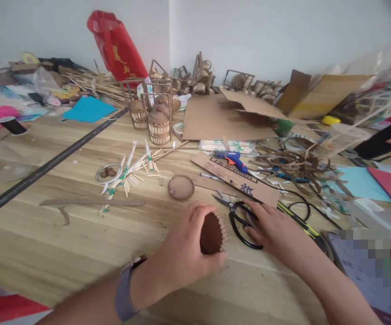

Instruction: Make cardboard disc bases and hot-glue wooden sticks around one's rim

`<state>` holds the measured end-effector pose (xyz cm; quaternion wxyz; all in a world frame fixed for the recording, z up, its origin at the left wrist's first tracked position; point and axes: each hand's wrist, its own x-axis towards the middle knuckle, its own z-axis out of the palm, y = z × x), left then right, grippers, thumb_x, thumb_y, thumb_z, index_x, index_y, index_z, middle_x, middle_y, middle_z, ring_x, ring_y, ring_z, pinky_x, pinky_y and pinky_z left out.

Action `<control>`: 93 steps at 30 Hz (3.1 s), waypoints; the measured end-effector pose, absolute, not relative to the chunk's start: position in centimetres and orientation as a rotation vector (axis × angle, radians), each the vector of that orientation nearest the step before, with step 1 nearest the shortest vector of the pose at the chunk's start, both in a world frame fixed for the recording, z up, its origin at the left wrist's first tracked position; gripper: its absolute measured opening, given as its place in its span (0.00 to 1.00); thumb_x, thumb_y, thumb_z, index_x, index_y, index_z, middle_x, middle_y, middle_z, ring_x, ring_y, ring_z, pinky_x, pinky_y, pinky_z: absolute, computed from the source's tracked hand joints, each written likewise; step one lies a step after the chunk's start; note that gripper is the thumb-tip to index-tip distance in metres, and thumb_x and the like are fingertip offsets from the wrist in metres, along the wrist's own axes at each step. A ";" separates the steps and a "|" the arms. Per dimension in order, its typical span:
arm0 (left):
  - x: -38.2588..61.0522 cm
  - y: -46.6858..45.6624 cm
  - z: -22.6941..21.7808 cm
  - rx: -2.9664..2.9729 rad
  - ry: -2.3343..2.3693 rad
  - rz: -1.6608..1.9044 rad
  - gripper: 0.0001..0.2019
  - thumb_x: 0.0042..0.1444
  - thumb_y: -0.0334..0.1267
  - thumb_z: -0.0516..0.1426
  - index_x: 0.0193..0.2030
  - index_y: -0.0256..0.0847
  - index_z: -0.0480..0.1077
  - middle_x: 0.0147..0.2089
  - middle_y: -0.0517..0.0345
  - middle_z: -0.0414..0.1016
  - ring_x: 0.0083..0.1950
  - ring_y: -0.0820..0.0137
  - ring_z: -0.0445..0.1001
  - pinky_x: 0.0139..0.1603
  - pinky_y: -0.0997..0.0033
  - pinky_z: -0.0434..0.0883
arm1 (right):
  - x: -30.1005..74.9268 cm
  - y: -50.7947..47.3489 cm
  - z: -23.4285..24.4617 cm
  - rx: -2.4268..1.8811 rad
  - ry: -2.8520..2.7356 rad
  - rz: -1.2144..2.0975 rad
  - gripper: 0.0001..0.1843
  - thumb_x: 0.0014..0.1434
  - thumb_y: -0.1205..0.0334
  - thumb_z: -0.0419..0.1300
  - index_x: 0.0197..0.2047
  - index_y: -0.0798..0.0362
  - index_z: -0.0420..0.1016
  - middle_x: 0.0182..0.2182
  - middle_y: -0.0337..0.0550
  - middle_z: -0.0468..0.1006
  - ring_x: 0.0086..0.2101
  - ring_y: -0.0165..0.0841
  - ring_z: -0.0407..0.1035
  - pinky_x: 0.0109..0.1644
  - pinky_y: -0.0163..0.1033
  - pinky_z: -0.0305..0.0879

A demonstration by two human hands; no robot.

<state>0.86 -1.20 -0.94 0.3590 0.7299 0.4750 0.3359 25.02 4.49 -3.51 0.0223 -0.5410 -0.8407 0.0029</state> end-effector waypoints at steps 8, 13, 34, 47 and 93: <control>1.0 -1.3 -1.1 1.868 1.234 0.785 0.31 0.47 0.34 0.62 0.59 0.40 0.58 0.59 0.45 0.65 0.59 0.57 0.65 0.61 0.56 0.64 | 24.8 4.7 -0.7 -1.662 -2.470 0.027 0.19 0.66 0.54 0.48 0.44 0.51 0.78 0.39 0.50 0.82 0.37 0.43 0.77 0.39 0.45 0.72; 1.0 -1.5 -1.4 1.882 1.205 0.755 0.32 0.47 0.34 0.62 0.60 0.42 0.58 0.61 0.46 0.64 0.60 0.56 0.64 0.62 0.54 0.63 | 24.4 9.9 0.5 -1.829 -2.343 -0.101 0.21 0.65 0.66 0.45 0.55 0.60 0.73 0.49 0.58 0.77 0.47 0.46 0.72 0.50 0.47 0.67; 1.2 -1.5 -1.7 1.923 1.170 0.731 0.34 0.45 0.34 0.62 0.61 0.37 0.59 0.62 0.44 0.64 0.62 0.56 0.63 0.64 0.57 0.61 | 23.6 15.1 -0.8 -1.992 -2.347 -0.134 0.23 0.59 0.68 0.52 0.58 0.55 0.70 0.50 0.59 0.77 0.47 0.49 0.72 0.45 0.48 0.66; 1.1 -1.3 -1.3 1.921 1.151 0.883 0.34 0.45 0.34 0.64 0.59 0.37 0.58 0.59 0.46 0.66 0.60 0.59 0.65 0.62 0.61 0.63 | 23.5 4.0 -2.7 -1.786 -2.508 0.328 0.19 0.54 0.63 0.59 0.51 0.55 0.70 0.42 0.54 0.79 0.42 0.45 0.75 0.43 0.43 0.68; -0.2 -0.9 -0.7 1.966 1.078 1.055 0.25 0.49 0.33 0.63 0.52 0.43 0.58 0.62 0.45 0.65 0.62 0.58 0.66 0.60 0.59 0.64 | 24.7 2.5 0.0 -1.157 -2.435 0.685 0.13 0.59 0.51 0.60 0.41 0.50 0.78 0.26 0.38 0.78 0.23 0.30 0.70 0.27 0.31 0.67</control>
